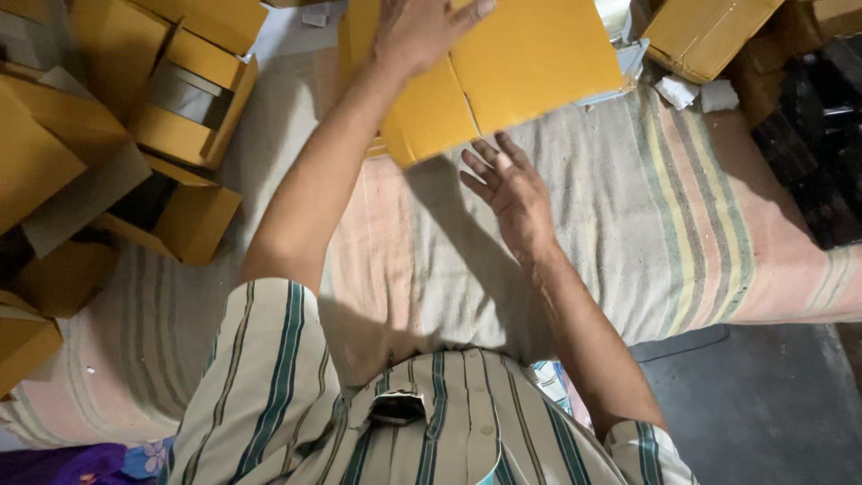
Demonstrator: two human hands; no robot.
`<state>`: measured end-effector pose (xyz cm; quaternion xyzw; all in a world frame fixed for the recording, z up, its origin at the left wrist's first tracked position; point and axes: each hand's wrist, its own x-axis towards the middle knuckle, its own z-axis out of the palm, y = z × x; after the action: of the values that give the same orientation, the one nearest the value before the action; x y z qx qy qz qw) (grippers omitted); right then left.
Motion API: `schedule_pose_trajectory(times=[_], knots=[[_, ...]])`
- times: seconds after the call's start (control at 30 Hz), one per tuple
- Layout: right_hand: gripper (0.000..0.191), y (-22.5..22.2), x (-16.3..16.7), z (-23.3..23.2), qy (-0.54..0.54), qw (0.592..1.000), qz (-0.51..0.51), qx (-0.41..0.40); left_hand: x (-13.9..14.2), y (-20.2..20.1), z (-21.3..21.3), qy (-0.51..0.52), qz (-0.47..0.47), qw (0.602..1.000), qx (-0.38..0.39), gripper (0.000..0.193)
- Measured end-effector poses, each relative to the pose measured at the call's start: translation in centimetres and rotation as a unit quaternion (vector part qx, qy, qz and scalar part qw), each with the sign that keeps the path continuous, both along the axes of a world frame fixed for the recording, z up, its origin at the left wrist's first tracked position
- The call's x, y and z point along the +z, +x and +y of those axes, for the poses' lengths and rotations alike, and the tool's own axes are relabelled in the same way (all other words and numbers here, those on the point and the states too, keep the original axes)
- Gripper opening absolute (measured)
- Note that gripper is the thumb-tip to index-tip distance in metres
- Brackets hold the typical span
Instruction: The person folds flat yellow cardboard cartons into open boxes. They take a pre-cut folded-flat box, open the sides, press the base and flaps closed with both hands, and place the finished box onto a growing stack of completed boxes.
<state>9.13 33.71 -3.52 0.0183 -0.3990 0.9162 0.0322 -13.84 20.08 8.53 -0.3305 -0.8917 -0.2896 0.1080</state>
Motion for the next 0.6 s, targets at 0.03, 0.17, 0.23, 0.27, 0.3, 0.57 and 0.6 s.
schedule_pose_trajectory(times=[0.03, 0.17, 0.23, 0.27, 0.3, 0.57, 0.6], knots=[[0.054, 0.0, -0.2, 0.2, -0.019, 1.0, 0.001, -0.007, -0.3, 0.9, -0.1, -0.014, 0.036, 0.999, 0.005, 0.074], [0.02, 1.0, -1.4, 0.6, -0.023, 0.996, -0.045, -0.077, -2.1, 5.4, -0.9, -0.005, 0.141, 0.99, -0.015, 0.054], [0.017, 1.9, -2.2, 0.4, -0.006, 0.992, -0.071, -0.105, -3.3, 7.7, -1.5, 0.012, 0.146, 0.989, -0.029, 0.047], [0.017, 2.5, -2.6, 0.2, -0.007, 0.992, -0.073, -0.105, -3.9, 8.8, -1.9, 0.011, 0.135, 0.99, -0.028, 0.046], [0.016, 3.2, -3.0, 0.0, -0.008, 0.992, -0.076, -0.104, -4.6, 9.8, -2.3, 0.01, 0.122, 0.992, -0.026, 0.045], [0.021, 9.2, -2.9, -2.1, -0.039, 0.986, -0.132, -0.093, -8.9, 13.8, -6.7, 0.029, -0.188, 0.976, -0.108, 0.041], [0.025, 9.8, -2.6, -2.1, -0.041, 0.983, -0.155, -0.091, -8.7, 14.0, -7.2, 0.043, -0.215, 0.966, -0.138, 0.038]])
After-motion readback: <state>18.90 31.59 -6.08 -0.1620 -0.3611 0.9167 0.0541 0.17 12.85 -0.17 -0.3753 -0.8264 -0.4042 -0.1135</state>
